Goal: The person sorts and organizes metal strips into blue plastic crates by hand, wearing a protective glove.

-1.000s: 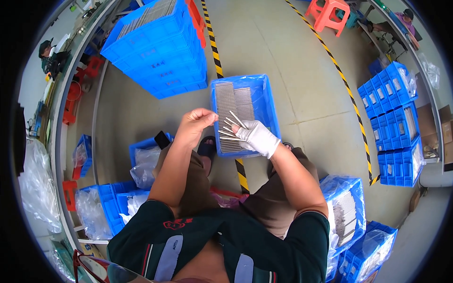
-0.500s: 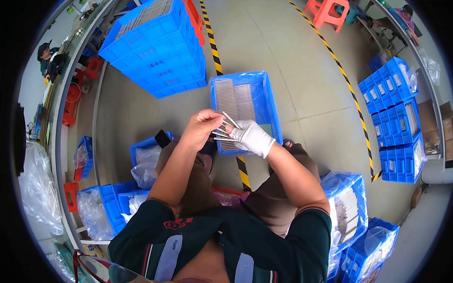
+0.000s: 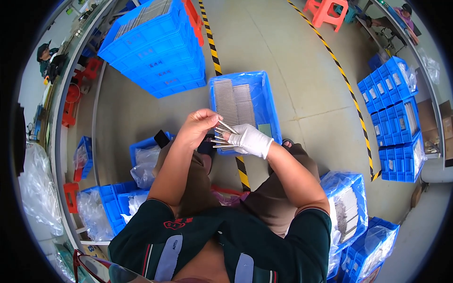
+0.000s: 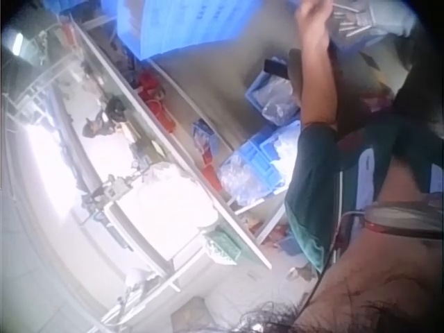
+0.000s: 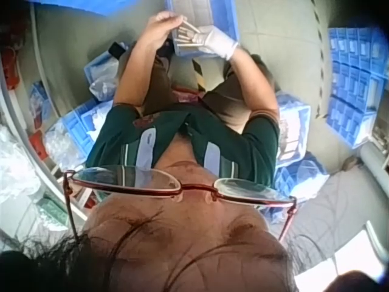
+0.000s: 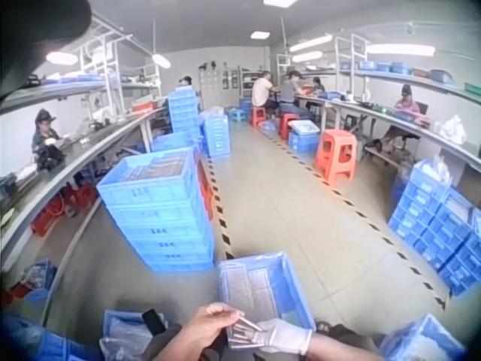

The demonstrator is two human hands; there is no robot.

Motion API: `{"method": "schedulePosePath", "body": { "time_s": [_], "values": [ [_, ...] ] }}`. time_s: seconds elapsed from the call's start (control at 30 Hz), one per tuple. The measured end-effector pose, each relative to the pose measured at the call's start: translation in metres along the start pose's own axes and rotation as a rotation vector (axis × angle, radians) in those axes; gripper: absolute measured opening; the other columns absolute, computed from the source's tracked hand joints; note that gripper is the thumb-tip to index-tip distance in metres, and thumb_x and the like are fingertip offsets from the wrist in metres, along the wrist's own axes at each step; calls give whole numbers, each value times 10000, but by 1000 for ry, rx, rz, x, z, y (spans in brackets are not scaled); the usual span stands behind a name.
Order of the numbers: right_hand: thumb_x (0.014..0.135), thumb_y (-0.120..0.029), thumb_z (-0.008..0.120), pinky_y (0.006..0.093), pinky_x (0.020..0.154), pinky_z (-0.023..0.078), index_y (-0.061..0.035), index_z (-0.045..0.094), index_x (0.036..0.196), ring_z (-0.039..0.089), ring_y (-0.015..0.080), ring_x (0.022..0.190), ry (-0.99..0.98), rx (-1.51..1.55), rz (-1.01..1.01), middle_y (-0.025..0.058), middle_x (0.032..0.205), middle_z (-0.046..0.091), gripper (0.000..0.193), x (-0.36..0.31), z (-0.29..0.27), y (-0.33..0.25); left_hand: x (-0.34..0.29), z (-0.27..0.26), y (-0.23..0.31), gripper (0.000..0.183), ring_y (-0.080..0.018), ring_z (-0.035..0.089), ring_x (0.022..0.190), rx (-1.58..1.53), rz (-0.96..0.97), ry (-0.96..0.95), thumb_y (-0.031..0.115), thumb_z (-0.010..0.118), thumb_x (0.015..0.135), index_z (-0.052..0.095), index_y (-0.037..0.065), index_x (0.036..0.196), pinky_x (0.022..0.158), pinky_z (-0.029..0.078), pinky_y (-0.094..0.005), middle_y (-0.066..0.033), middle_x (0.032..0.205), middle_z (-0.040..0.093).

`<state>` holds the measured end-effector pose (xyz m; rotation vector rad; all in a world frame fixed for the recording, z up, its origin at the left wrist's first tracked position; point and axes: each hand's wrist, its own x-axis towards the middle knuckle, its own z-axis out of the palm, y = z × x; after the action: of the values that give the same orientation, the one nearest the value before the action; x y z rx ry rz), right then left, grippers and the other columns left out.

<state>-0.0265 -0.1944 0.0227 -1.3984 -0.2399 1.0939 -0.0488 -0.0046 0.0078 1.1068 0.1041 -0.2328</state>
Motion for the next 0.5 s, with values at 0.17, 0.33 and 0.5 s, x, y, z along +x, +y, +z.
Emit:
{"method": "schedulePosePath", "body": {
  "time_s": [0.17, 0.33, 0.5],
  "values": [
    [833, -329, 551, 197, 401, 232, -67, 583, 807, 310, 43, 446, -30, 32, 11, -59, 546, 398, 265, 0, -2, 6, -1, 1, 1, 144, -118, 562, 761, 35, 32, -19, 75, 649, 738, 599, -8, 844, 733, 435, -244, -74, 825, 612],
    [837, -329, 543, 195, 403, 237, -71, 584, 825, 332, 42, 459, 13, -53, 2, -61, 563, 413, 262, -1, 4, 11, -3, -2, 4, 143, -110, 558, 762, 99, -47, -47, 74, 655, 732, 599, -4, 839, 729, 433, -238, -71, 831, 610],
    [838, -350, 535, 191, 412, 251, -75, 581, 846, 344, 40, 470, -8, -64, 49, -60, 573, 423, 280, -2, 0, 12, -5, 5, 2, 130, -104, 554, 734, 104, -29, -17, 76, 655, 732, 603, -2, 824, 717, 427, -228, -60, 807, 609]
  ]
}}
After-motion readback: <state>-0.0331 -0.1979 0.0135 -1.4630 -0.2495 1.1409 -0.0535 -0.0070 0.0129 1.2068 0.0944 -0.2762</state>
